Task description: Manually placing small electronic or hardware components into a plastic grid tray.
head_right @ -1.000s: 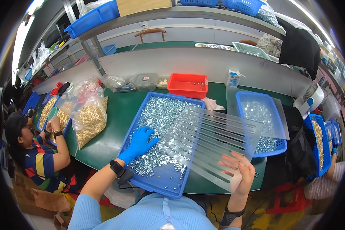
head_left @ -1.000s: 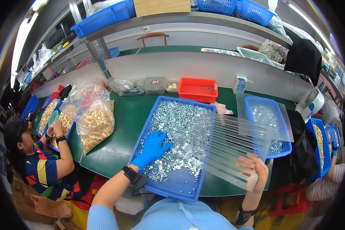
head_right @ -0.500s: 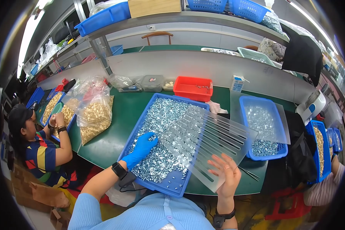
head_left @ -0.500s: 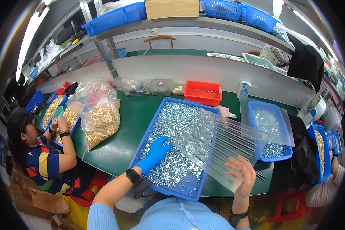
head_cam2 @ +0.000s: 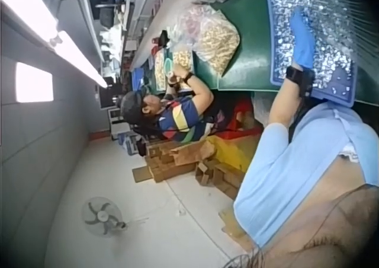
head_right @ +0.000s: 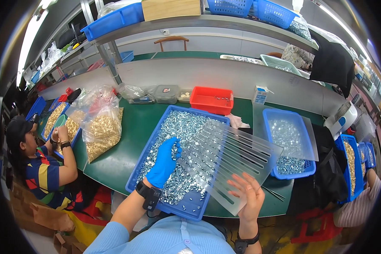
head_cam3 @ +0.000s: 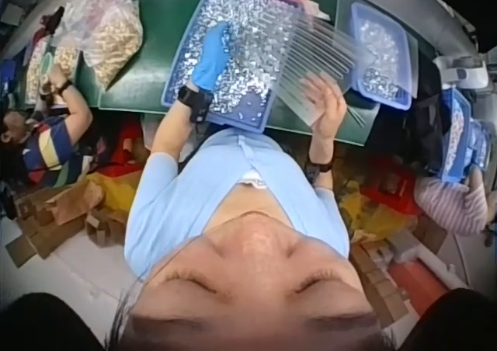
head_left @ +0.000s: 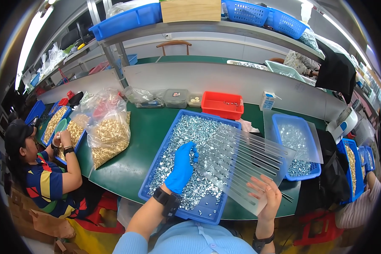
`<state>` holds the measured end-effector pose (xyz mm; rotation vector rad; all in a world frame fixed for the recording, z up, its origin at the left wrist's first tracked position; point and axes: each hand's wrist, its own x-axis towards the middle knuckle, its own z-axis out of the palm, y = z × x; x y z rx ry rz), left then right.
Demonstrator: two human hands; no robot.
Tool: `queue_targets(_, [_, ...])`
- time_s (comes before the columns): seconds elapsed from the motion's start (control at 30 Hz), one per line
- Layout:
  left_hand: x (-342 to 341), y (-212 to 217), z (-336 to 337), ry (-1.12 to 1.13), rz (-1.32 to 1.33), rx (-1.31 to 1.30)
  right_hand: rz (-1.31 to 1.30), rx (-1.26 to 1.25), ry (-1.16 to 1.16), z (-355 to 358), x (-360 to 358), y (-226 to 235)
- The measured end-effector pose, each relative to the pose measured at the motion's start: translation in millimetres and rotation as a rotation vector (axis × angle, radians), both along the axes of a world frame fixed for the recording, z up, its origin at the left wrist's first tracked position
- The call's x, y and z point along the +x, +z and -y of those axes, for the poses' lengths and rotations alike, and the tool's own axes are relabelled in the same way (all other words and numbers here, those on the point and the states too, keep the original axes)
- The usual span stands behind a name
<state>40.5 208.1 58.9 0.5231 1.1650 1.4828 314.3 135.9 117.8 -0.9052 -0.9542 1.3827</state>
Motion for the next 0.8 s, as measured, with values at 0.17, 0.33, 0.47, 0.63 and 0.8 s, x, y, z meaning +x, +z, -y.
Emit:
queue_targets(0.17, [30.5, 3.8, -2.8, 0.188, 0.336, 0.129, 0.005, 0.003, 0.004, -0.5, -2.5, 0.0])
queue_targets(0.33, [34.8, 8.5, -8.8, 0.158, 0.373, 0.212, 0.006, -0.006, -0.001, 1.0, -1.6, -2.1])
queue_targets(0.47, [12.3, 0.6, -3.3, 0.230, 0.334, 0.227, 0.012, -0.014, -0.002, 0.0, -1.1, -0.7])
queue_targets(0.63, [18.6, -11.8, 3.9, 0.170, 0.265, 0.274, 0.021, -0.010, 0.002, -0.1, -2.3, 1.9])
queue_targets(0.8, [44.3, 23.9, 0.3, -0.199, 0.215, 0.269, 0.023, -0.022, -0.014, -1.7, 1.3, -0.2])
